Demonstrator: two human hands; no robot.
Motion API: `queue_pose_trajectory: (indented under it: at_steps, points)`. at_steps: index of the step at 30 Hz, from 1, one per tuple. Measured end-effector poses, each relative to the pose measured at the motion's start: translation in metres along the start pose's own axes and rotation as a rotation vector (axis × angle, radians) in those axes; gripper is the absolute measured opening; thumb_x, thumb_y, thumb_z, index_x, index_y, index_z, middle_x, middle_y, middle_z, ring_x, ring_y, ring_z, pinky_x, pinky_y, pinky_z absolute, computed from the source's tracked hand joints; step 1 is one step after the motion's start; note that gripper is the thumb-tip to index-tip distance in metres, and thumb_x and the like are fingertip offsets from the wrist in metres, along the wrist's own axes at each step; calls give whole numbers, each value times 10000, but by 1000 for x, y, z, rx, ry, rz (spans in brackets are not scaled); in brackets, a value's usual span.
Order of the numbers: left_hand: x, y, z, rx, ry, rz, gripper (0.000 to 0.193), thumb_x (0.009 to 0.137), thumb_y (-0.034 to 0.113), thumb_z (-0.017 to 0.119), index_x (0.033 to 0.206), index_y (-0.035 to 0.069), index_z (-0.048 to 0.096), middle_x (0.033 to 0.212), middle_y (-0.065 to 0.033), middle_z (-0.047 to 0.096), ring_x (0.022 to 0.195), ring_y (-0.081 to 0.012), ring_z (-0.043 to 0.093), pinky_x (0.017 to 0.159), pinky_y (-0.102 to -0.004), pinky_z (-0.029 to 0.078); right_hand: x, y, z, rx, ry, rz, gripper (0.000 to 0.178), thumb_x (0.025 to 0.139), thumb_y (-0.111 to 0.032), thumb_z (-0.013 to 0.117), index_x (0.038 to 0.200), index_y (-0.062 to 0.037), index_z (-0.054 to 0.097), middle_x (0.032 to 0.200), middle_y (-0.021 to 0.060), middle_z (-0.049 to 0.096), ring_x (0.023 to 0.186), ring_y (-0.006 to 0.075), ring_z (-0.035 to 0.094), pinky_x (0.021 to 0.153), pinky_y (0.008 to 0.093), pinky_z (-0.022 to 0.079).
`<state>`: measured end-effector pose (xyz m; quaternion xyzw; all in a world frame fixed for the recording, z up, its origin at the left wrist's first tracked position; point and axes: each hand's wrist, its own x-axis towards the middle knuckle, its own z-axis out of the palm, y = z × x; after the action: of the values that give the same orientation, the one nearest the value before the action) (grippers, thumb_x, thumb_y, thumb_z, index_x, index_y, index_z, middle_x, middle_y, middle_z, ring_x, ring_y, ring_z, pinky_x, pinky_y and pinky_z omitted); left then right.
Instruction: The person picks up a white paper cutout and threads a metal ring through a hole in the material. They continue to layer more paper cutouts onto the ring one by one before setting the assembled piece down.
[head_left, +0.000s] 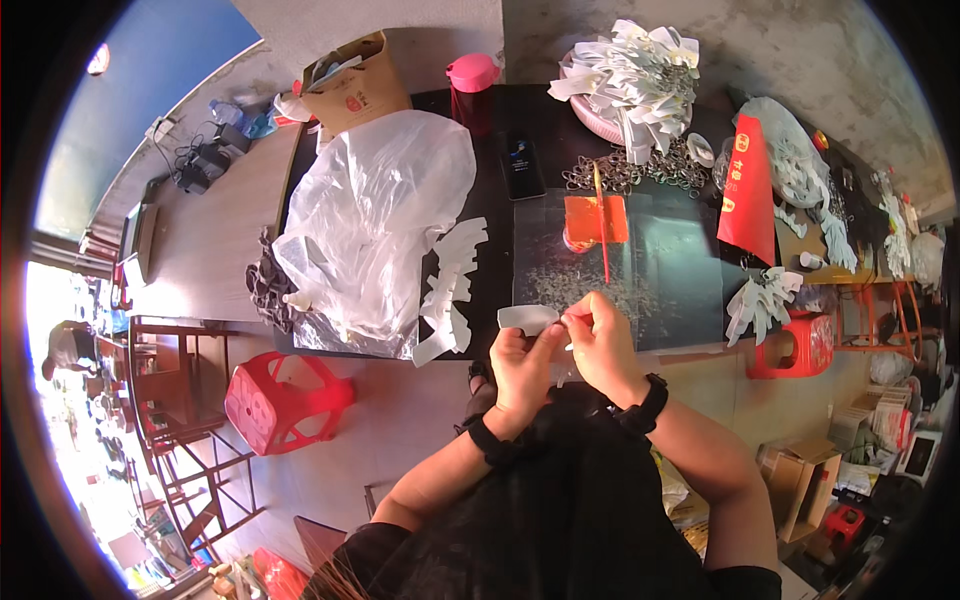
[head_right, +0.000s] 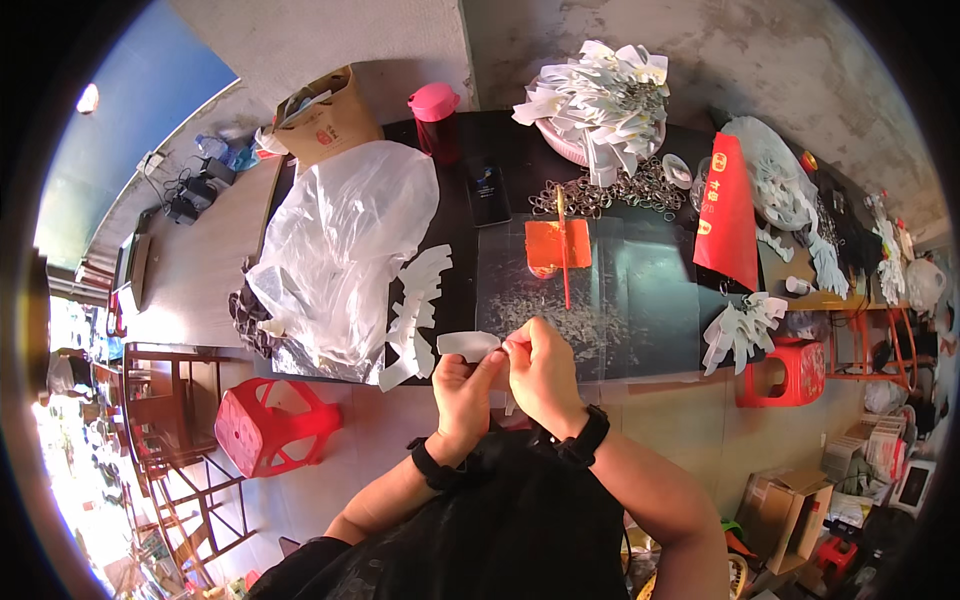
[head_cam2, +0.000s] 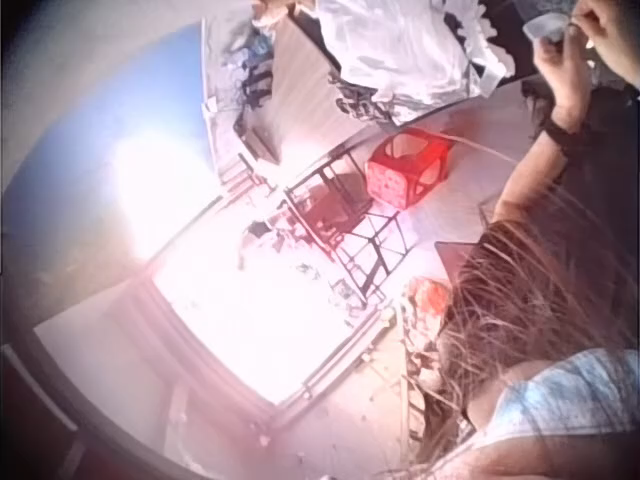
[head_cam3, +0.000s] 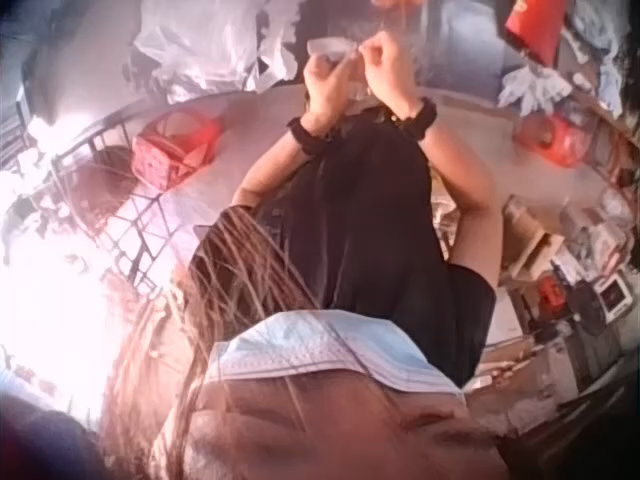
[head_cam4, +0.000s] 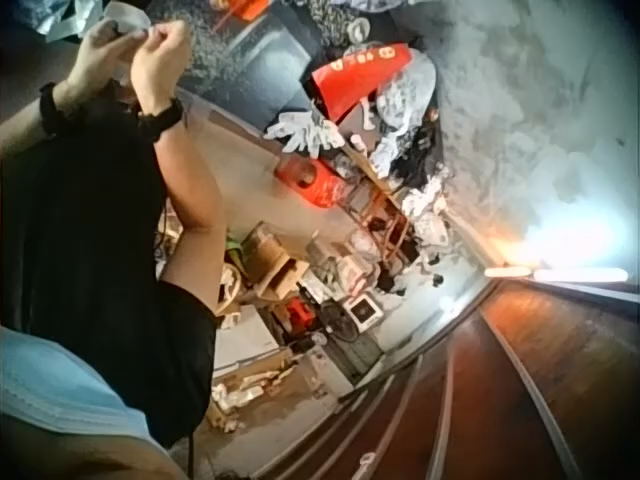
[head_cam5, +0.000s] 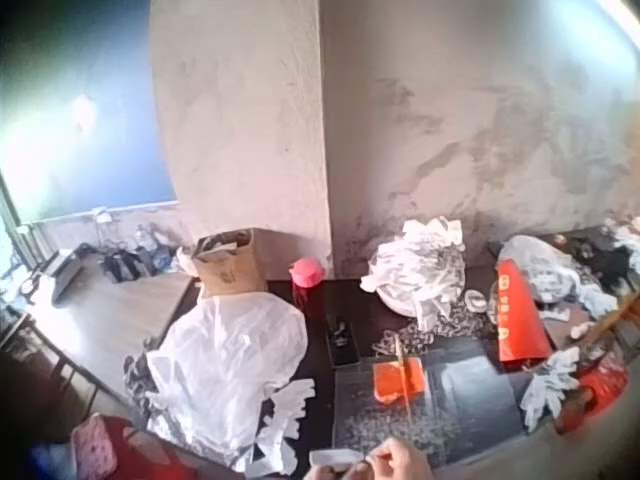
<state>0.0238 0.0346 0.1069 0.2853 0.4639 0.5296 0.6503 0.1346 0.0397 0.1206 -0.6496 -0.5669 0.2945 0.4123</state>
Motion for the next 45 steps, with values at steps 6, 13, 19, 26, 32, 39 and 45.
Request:
queue_pose_trajectory:
  at_steps: [6, 13, 19, 26, 32, 39, 45]
  points:
    - [-2, 1, -8, 61, 10, 53, 151, 828, 30, 643, 964, 0, 585, 888, -69, 649, 765, -114, 624, 659, -241, 510, 1, -10, 5, 78, -42, 156, 63, 842, -37, 582, 827, 10, 543, 698, 75, 592, 650, 128, 583, 564, 270, 473]
    - [0, 8, -16, 19, -86, 9, 154, 838, 55, 637, 975, 3, 590, 895, -75, 654, 765, -123, 631, 655, -244, 516, 14, -18, -17, 199, -230, 148, 64, 860, -52, 590, 894, 2, 585, 747, 45, 612, 694, 98, 574, 634, 243, 463]
    - [-1, 12, -15, -85, -100, -131, 152, 838, 61, 631, 977, 13, 594, 861, -79, 658, 736, -128, 631, 589, -250, 511, 16, -8, -24, 366, -265, 89, 111, 859, -61, 600, 951, 1, 589, 795, 37, 615, 736, 95, 577, 674, 238, 472]
    - [-4, 6, -15, -59, -121, -125, 169, 830, 34, 626, 993, 9, 587, 861, -82, 655, 735, -139, 628, 605, -260, 515, 8, -14, -28, 310, -323, 176, 188, 819, -3, 610, 1004, 0, 579, 836, 80, 638, 736, 120, 599, 672, 255, 488]
    - [5, 44, -25, -214, -334, -389, 320, 858, 63, 587, 1151, 13, 470, 1040, -96, 574, 923, -178, 596, 740, -281, 534, 7, -14, -40, 258, -307, 45, 181, 810, -1, 607, 986, 7, 564, 819, 108, 648, 742, 174, 641, 650, 292, 493]
    - [23, 72, -23, 526, -524, -139, 100, 825, 46, 628, 906, -10, 612, 789, 8, 618, 730, -45, 551, 686, -222, 471, 5, -30, -43, 25, -418, -183, 276, 763, 8, 633, 1011, -15, 515, 773, 136, 628, 721, 271, 636, 646, 339, 484]
    - [7, 73, -18, 538, -395, 4, 124, 819, 20, 624, 938, -3, 604, 816, -19, 618, 752, -63, 562, 698, -222, 472, 2, -41, -50, 169, -457, -145, 366, 753, 54, 593, 1093, -18, 478, 763, 136, 617, 717, 287, 623, 647, 337, 471]
